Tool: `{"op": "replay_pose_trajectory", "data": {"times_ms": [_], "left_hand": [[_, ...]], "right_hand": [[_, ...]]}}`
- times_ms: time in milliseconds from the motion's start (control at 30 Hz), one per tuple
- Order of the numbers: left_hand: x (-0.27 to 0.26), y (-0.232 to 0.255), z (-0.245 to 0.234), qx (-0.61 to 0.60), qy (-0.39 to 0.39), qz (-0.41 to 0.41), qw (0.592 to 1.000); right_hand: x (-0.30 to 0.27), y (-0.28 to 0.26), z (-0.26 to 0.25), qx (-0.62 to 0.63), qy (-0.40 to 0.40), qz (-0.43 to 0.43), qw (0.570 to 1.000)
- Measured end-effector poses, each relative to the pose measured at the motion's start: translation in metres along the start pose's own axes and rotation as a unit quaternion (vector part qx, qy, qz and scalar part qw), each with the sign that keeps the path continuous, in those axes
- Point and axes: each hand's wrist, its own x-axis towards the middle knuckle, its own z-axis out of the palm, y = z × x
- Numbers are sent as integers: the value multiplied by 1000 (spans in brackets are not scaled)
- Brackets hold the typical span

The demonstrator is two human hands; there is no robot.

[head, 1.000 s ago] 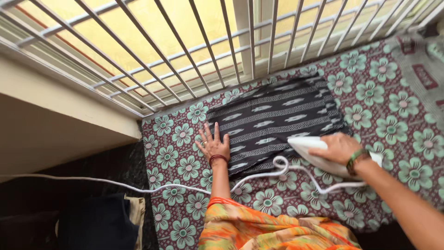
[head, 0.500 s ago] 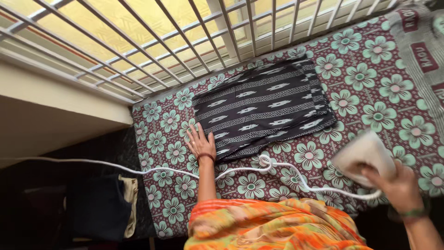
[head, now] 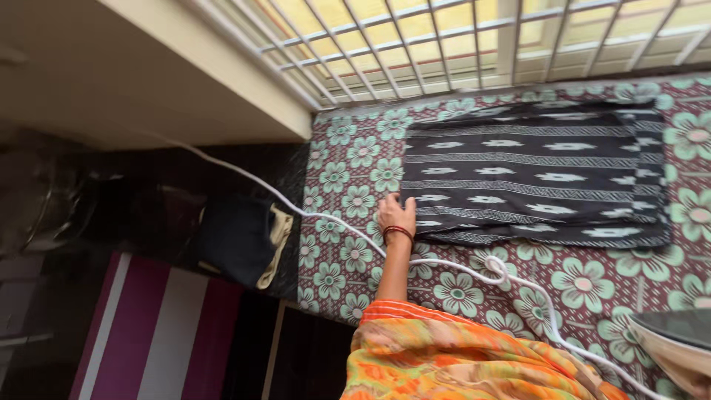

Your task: The person irons a dark patterned cloth on a floral-patterned ironing board. They repeatedly smooth the fabric with their left hand and pass a white electric iron over it with their right hand, adjusting the cloth's position as needed.

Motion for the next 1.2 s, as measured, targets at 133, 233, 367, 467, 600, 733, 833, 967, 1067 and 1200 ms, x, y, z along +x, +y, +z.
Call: {"op": "replay_pose_trajectory", "data": {"times_ms": [133,233,367,467,600,733,833,967,1067,1200], "left_hand": [[15,-18,6,16,-99,-46,994],[24,-46,18,23,-148,14,989],[26,-68,29,-226,-154,27,961],[16,-58,15,-486,-218,-15,846],[15,-29,-6,-590,-230,4,774],[33,22,-5,-632,-267,29,727],[21,106,-5,-614,-291,53,731],[-41,226,24,-452,-312,196,812],[-114,283,68,-259,-226,469,814],[-179,296,78,23,-399,443,802]], "right_hand": [[9,0,10,12,-25,-14,1000],[3,1,3,15,-27,-14,999],[4,3,-7,16,-22,-20,999],[-6,10,-14,19,-18,-18,999],[-16,19,-25,23,-8,-20,999],[-21,26,-43,27,15,-31,999],[-30,33,-50,37,33,-32,998],[-35,46,-45,67,66,-32,995],[-38,44,-45,38,72,-9,997],[-39,38,-42,17,95,-21,995]]}}
